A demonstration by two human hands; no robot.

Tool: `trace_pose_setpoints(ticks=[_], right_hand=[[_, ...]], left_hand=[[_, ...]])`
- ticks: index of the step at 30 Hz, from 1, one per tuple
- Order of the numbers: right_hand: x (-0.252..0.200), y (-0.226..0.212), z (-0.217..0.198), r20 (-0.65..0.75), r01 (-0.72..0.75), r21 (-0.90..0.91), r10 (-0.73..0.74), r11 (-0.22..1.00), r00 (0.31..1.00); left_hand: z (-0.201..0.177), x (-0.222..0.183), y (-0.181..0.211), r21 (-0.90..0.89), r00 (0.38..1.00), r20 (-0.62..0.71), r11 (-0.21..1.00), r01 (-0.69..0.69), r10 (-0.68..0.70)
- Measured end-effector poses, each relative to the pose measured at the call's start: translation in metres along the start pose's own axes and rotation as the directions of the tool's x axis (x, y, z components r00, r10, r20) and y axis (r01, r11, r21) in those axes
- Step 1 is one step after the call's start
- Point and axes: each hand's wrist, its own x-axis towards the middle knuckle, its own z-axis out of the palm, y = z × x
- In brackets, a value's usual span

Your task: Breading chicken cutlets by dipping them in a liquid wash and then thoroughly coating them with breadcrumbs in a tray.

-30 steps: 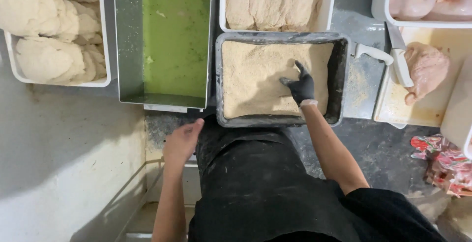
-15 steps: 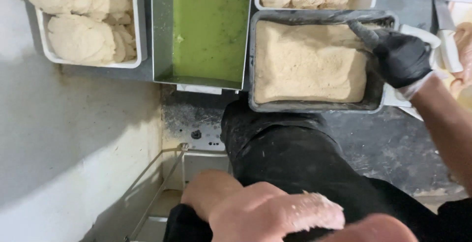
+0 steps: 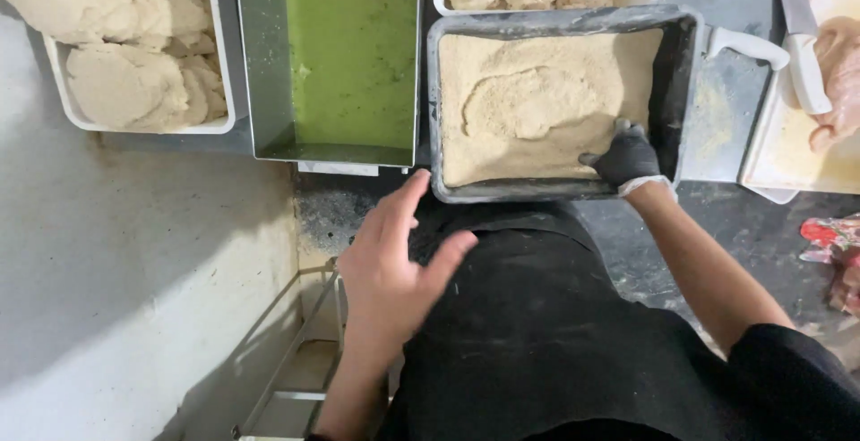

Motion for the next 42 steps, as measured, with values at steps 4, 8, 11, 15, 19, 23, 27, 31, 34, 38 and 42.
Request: trace_pose_setpoints(ticks=[4, 8, 11, 15, 19, 23, 27, 31, 34, 38, 42], right_hand=[[0.007, -0.003, -0.001, -0.106, -0.035, 0.502, 0.102, 0.864, 0.989], [0.035, 0.008, -0.015, -0.618, 0.269, 0.422, 0.058, 0.866, 0.784], [0.086, -0.011, 0.006, -0.707, 0.535, 0.479, -0.055, 0.696, 0.705], [0.098, -0.012, -0.027, -0.587, 0.594, 0.701, -0.153, 0.395, 0.795], [0.093, -0.011, -0.049, -0.522, 0.604, 0.674, -0.304, 0.425, 0.797], [0.082, -0.079, -0.076, -0.38, 0.54, 0.754, -0.422, 0.374, 0.823], [0.083, -0.135, -0.086, -0.368, 0.699, 0.512, -0.608, 0.499, 0.704], [0.115, -0.192, -0.033, -0.352, 0.819, 0.252, -0.739, 0.516, 0.574], [0.109, -0.202, -0.043, -0.384, 0.802, 0.317, -0.705, 0.507, 0.597], [0.069, -0.176, -0.046, -0.331, 0.838, 0.162, -0.772, 0.52, 0.543], [0.039, -0.153, -0.026, -0.179, 0.827, -0.266, -0.868, 0.495, 0.462]], left_hand=[[0.054, -0.07, -0.084, 0.452, 0.559, 0.496, 0.747, 0.487, -0.664], [0.09, -0.164, -0.159, 0.675, 0.229, 0.471, 0.515, 0.529, -0.852], [0.09, -0.178, -0.158, 0.712, 0.062, 0.45, 0.4, 0.577, -0.891], [0.085, -0.184, -0.156, 0.687, 0.018, 0.448, 0.357, 0.633, -0.894], [0.08, -0.181, -0.155, 0.621, 0.087, 0.439, 0.372, 0.69, -0.894], [0.082, -0.178, -0.155, 0.614, 0.084, 0.452, 0.378, 0.693, -0.888], [0.075, -0.17, -0.148, 0.593, 0.106, 0.499, 0.428, 0.682, -0.86], [0.08, -0.187, -0.158, 0.563, 0.124, 0.481, 0.414, 0.715, -0.868], [0.078, -0.189, -0.15, 0.564, 0.098, 0.491, 0.402, 0.721, -0.865], [0.081, -0.202, -0.162, 0.531, 0.091, 0.493, 0.383, 0.756, -0.865], [0.077, -0.225, -0.175, 0.495, 0.116, 0.499, 0.392, 0.776, -0.859]])
